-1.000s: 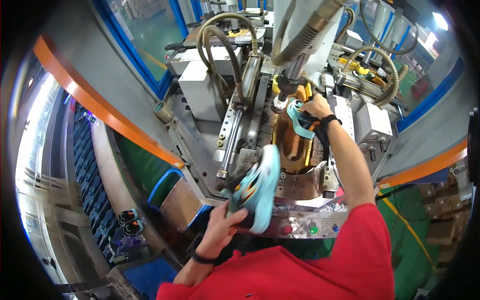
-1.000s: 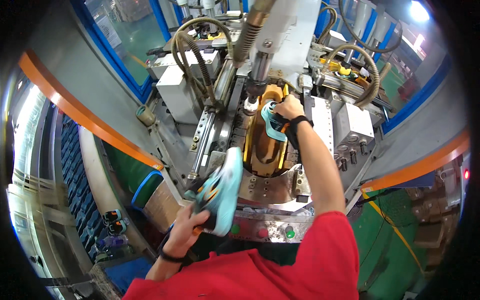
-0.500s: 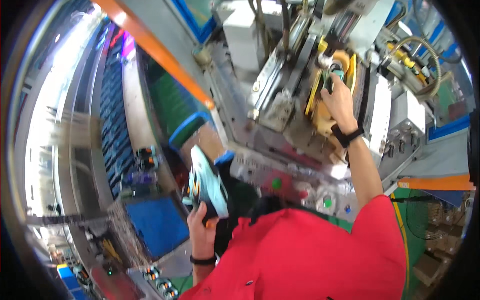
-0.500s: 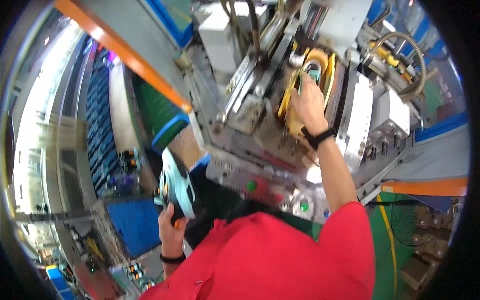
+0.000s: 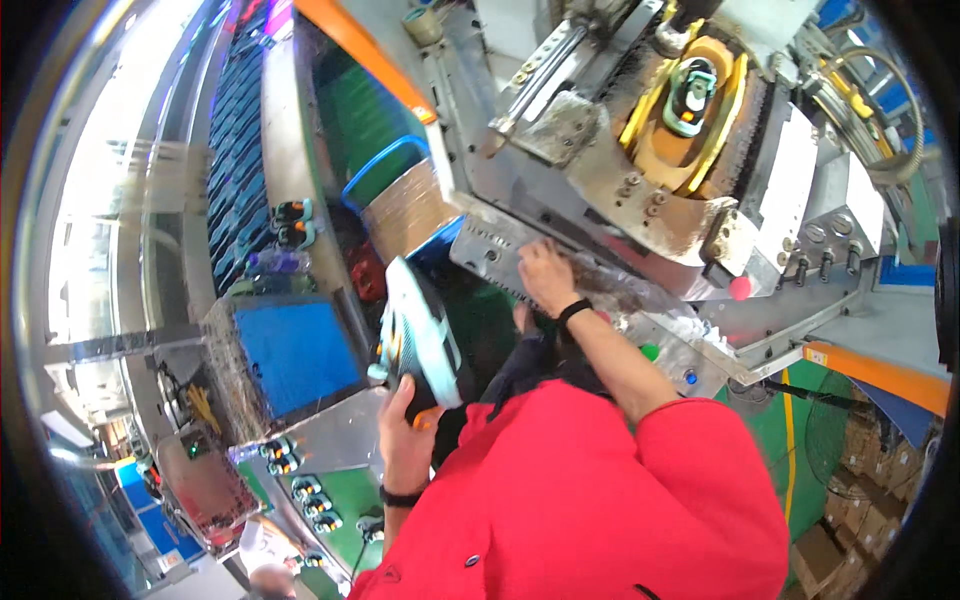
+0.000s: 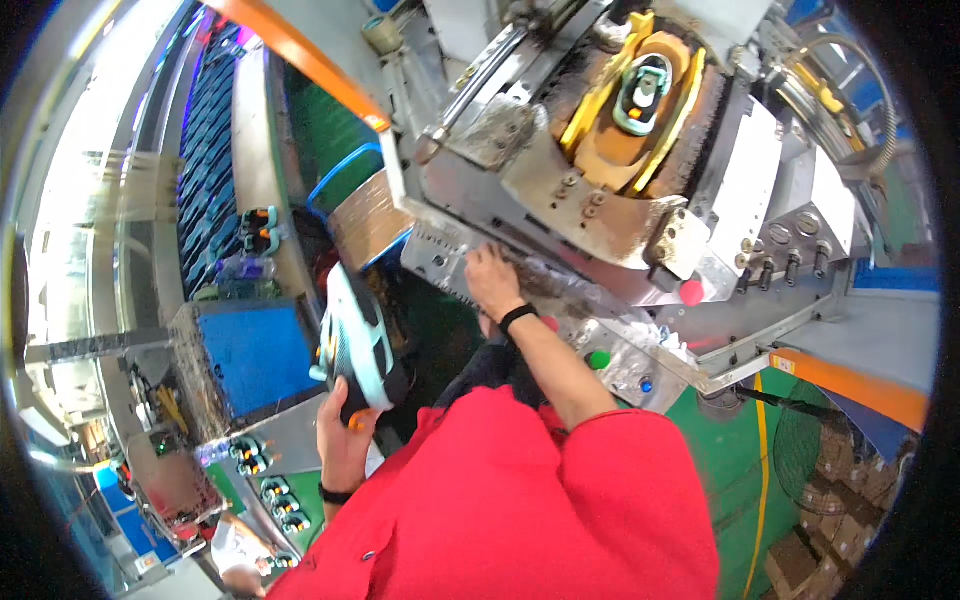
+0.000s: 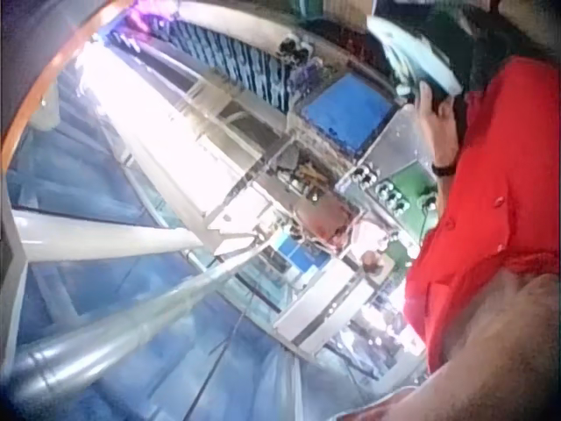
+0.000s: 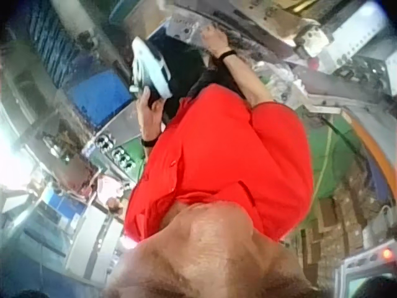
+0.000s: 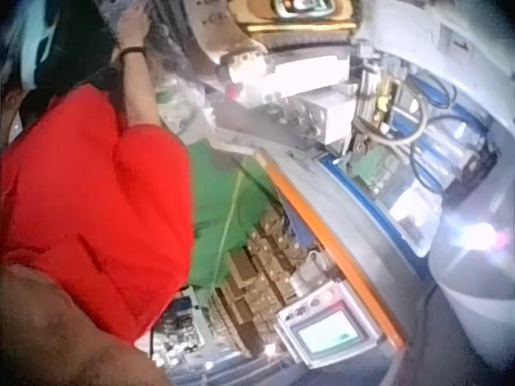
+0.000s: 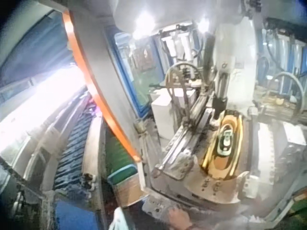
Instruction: Using a lasting machine to shape and bond the upper part of sneakers to the soles in a shoe factory.
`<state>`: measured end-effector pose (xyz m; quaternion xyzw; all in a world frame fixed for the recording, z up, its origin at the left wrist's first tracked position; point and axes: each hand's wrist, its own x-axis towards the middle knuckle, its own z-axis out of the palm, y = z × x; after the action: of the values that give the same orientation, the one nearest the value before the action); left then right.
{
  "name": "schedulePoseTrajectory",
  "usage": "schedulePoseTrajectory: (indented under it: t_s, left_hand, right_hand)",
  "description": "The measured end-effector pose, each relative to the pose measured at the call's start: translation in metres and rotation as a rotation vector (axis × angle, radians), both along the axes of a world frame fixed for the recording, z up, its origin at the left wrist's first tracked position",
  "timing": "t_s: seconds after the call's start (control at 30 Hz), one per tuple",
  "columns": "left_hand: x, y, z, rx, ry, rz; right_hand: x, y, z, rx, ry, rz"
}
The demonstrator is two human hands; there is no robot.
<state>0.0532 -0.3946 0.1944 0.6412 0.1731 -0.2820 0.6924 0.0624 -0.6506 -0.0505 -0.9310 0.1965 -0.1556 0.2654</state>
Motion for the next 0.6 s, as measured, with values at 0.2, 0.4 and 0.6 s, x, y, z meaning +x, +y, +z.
schedulePoseTrajectory:
  t_s: [0.2,0.4,0.6]
  left_hand:
    - [-0.016,0.030,-0.010,-0.226,0.094,0.189]
    - [-0.017,0.041,-0.016,-0.216,0.023,0.153]
    - [-0.031,0.072,-0.022,-0.186,0.158,0.329]
  right_hand:
    - [0.002,0.002,-0.002,-0.016,0.008,0.011]
    - [0.000,-0.010,0.010,0.190,0.018,0.004]
    - [0.015,-0.004,-0.010,0.186,0.097,0.076]
